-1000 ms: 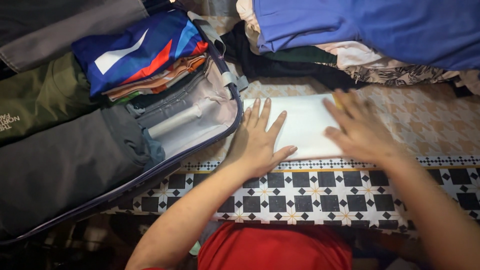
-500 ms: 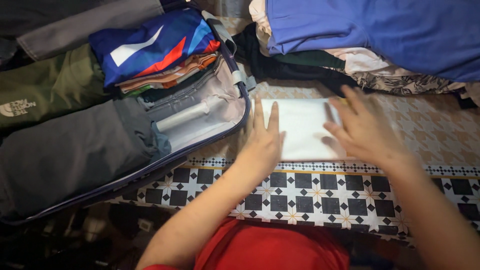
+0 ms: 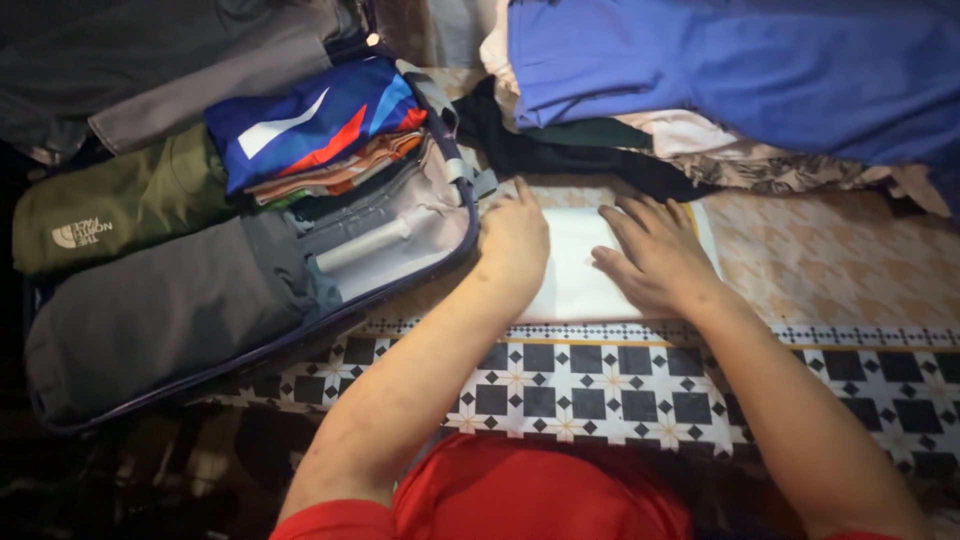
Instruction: The person folds a white garment by hand on a table, smoothing the fabric and folding the sides inward, then places the folded garment into a suitcase containing other clothing.
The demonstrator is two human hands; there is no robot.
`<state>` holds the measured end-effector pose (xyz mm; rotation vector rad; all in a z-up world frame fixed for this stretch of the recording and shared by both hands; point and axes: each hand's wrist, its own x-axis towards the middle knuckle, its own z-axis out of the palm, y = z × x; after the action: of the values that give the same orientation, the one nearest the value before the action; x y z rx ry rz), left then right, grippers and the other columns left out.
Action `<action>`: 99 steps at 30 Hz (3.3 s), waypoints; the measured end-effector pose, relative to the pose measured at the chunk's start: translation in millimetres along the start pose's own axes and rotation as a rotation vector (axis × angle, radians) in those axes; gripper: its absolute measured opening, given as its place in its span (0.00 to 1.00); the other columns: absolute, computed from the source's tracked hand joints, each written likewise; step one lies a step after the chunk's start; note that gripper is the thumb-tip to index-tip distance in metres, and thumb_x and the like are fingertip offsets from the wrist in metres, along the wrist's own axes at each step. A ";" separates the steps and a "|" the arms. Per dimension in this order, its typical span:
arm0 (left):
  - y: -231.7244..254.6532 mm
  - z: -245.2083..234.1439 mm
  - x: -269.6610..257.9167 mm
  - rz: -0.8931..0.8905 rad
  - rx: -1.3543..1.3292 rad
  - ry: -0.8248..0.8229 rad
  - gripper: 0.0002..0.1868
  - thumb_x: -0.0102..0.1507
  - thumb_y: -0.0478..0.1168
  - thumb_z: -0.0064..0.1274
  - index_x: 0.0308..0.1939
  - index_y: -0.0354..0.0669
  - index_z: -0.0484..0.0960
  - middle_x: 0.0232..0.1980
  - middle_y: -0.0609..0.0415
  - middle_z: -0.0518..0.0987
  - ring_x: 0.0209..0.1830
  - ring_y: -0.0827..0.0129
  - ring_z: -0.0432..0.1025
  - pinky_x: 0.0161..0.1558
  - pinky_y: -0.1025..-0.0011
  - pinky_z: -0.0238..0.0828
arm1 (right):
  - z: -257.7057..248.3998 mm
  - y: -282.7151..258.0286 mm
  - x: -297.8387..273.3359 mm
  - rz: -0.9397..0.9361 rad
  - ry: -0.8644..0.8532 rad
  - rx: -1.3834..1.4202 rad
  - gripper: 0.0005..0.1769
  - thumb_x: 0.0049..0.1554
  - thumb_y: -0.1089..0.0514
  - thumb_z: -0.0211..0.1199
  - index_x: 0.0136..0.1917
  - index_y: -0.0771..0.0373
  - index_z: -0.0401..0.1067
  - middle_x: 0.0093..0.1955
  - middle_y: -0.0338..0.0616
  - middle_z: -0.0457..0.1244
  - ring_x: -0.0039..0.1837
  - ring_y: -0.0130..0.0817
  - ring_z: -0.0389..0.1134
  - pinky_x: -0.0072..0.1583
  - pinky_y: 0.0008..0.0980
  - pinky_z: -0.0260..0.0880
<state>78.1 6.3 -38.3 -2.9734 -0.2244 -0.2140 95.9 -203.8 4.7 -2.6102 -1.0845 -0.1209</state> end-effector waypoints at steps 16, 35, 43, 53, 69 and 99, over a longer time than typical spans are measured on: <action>-3.7 -28.2 -16.2 -0.003 0.013 0.156 0.30 0.63 0.37 0.52 0.68 0.28 0.72 0.46 0.41 0.76 0.42 0.48 0.76 0.32 0.66 0.80 | -6.4 -5.0 1.4 0.053 -0.054 -0.034 0.38 0.59 0.34 0.55 0.74 0.58 0.64 0.75 0.59 0.55 0.78 0.57 0.49 0.77 0.57 0.40; -7.3 -44.8 -38.5 -0.173 -0.625 0.167 0.54 0.55 0.22 0.48 0.81 0.42 0.40 0.64 0.28 0.61 0.57 0.32 0.68 0.56 0.49 0.69 | -6.1 -3.3 1.0 0.036 -0.051 -0.026 0.38 0.59 0.34 0.55 0.74 0.59 0.63 0.75 0.59 0.55 0.78 0.56 0.50 0.77 0.58 0.40; -2.2 -18.0 -49.5 -0.171 -0.939 0.334 0.41 0.61 0.20 0.41 0.79 0.39 0.52 0.68 0.30 0.61 0.66 0.35 0.64 0.67 0.50 0.62 | -5.1 -3.1 2.0 0.056 -0.035 -0.034 0.39 0.58 0.34 0.57 0.73 0.59 0.64 0.75 0.57 0.56 0.78 0.55 0.51 0.77 0.57 0.40; -1.7 -17.5 -41.0 -0.099 -0.938 0.398 0.29 0.63 0.27 0.48 0.70 0.37 0.66 0.65 0.33 0.64 0.65 0.39 0.66 0.65 0.52 0.65 | -7.8 10.2 -5.6 0.142 0.096 -0.112 0.22 0.64 0.48 0.54 0.67 0.60 0.72 0.60 0.52 0.64 0.65 0.51 0.62 0.69 0.53 0.56; -4.1 -0.1 -9.0 -0.275 -0.908 0.321 0.24 0.66 0.39 0.50 0.67 0.35 0.72 0.59 0.35 0.75 0.62 0.41 0.67 0.61 0.48 0.63 | -29.8 76.8 -11.6 0.320 0.046 -0.029 0.22 0.50 0.48 0.62 0.51 0.66 0.78 0.52 0.58 0.68 0.60 0.56 0.67 0.64 0.47 0.66; 13.4 -34.4 -22.7 0.324 -0.515 0.132 0.36 0.66 0.60 0.49 0.68 0.36 0.71 0.72 0.36 0.67 0.76 0.45 0.56 0.73 0.43 0.47 | -32.9 30.3 -13.3 0.061 -0.063 0.013 0.39 0.62 0.37 0.55 0.77 0.63 0.61 0.78 0.62 0.55 0.77 0.59 0.53 0.74 0.55 0.51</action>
<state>53.6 -15.4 -10.0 -3.4125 0.3858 -0.4893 109.1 -243.4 25.7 -2.6489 -1.0216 -0.0181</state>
